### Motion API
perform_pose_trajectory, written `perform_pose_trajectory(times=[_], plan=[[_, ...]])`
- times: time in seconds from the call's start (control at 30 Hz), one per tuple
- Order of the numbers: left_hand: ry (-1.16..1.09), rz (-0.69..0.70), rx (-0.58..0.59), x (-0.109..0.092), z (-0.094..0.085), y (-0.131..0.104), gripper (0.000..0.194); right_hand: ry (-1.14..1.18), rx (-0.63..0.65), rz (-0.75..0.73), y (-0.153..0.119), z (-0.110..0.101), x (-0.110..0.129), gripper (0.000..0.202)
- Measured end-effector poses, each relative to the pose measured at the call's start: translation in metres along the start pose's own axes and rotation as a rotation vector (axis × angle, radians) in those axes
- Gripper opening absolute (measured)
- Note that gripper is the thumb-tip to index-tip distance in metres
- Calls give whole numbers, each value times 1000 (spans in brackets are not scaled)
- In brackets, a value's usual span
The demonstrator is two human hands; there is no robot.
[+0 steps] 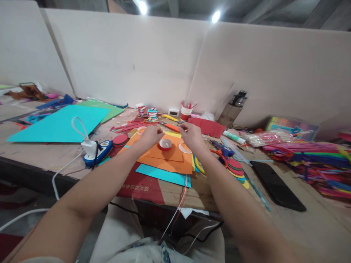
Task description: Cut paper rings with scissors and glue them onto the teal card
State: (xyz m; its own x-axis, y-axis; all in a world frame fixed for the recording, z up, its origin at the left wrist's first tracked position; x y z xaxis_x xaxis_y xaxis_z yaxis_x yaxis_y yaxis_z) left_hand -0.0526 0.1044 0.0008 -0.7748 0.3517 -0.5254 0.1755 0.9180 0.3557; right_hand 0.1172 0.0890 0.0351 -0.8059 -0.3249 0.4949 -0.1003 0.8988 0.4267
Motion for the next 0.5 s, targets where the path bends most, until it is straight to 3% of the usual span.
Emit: perform_pose_trajectory(times=[0.1,0.33,0.4,0.5], plan=[[-80,49,-62,-14,-9,-3,20,-19,-9,36,-3,-14,-8,20],[-184,108,-129,-27,-16,-8,19,-365,324,-26,-40,1,-18,20],[-269,76,-106,-25,-12,-8,19,-421,373,-10,-48,6,-22,17],[-496,1,32,-24,5,-10,24,-419,360,6,-51,6,-26,20]])
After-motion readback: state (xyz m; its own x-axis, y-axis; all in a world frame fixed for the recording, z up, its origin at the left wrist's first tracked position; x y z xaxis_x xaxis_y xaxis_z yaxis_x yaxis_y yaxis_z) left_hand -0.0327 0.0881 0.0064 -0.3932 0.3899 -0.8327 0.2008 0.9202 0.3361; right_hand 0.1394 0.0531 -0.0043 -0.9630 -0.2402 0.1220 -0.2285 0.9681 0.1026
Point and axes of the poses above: each hand's wrist, its own y-axis towards the middle knuckle, its own z-axis out of the palm, x = y × z, the point moved 7 cm from there along y, towards the middle knuckle, and after that the axes turned 1 degree about z, right-handed, at the moved point
